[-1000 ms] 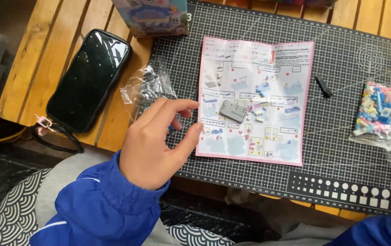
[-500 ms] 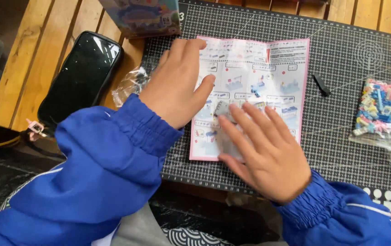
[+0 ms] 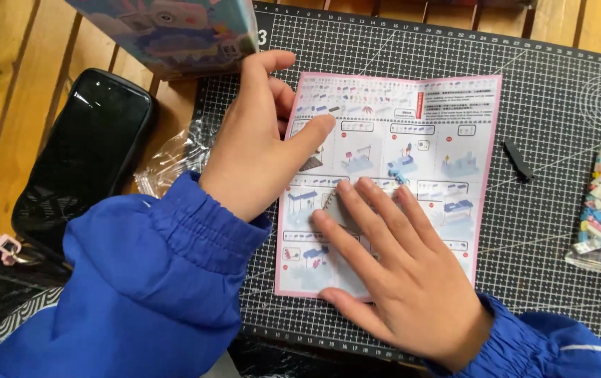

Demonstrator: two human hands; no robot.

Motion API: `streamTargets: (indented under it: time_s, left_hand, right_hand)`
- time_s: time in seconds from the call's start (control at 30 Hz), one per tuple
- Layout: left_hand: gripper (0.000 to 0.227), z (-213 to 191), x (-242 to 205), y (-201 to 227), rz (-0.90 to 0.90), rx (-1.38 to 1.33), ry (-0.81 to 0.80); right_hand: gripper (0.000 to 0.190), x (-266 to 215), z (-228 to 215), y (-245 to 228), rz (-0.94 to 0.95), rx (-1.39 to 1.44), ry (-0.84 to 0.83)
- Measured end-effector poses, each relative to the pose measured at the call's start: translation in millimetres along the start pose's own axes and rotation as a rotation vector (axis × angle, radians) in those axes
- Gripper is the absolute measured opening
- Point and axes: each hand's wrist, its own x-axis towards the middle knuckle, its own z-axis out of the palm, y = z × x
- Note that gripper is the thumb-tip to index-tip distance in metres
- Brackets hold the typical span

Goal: The person reviews an instruction manual and handles various small plastic building blocks contained in bags while sitting at a table and on their lap.

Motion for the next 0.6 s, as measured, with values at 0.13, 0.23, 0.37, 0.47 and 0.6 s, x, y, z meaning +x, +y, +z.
streamTargets:
  time_s: [0.13,0.23,0.37,0.47,0.6]
  left_hand:
    - [0.031,1.0,7.5,-2.7,0.031,-0.037,-0.037]
    - [0.019,0.1,10.7,-4.5,0.050,-0.010,-0.065]
    - [0.022,-2.3,10.8,2.6,-0.061,-0.082,-0.140]
    - [0.016,-2.9,11.0,1.5,-0.057,-0.208,-0.209]
    - [0.019,-2.9,11.1,-2.6,-0.033,-0.140,-0.193]
  right_hand:
    - [0.071,1.0,1.3,2.0,0.006,0.004,-0.029]
    - [0.071,2.0,2.7,3.5,0.002,-0.013,-0.033]
    - [0.073,2.6,5.5,4.0,0.031,-0.003,-0.076]
    - [0.067,3.0,7.4,4.4,0.049,0.023,-0.046]
    - [0.068,2.4,8.4,4.6,0.057,0.028,-0.056]
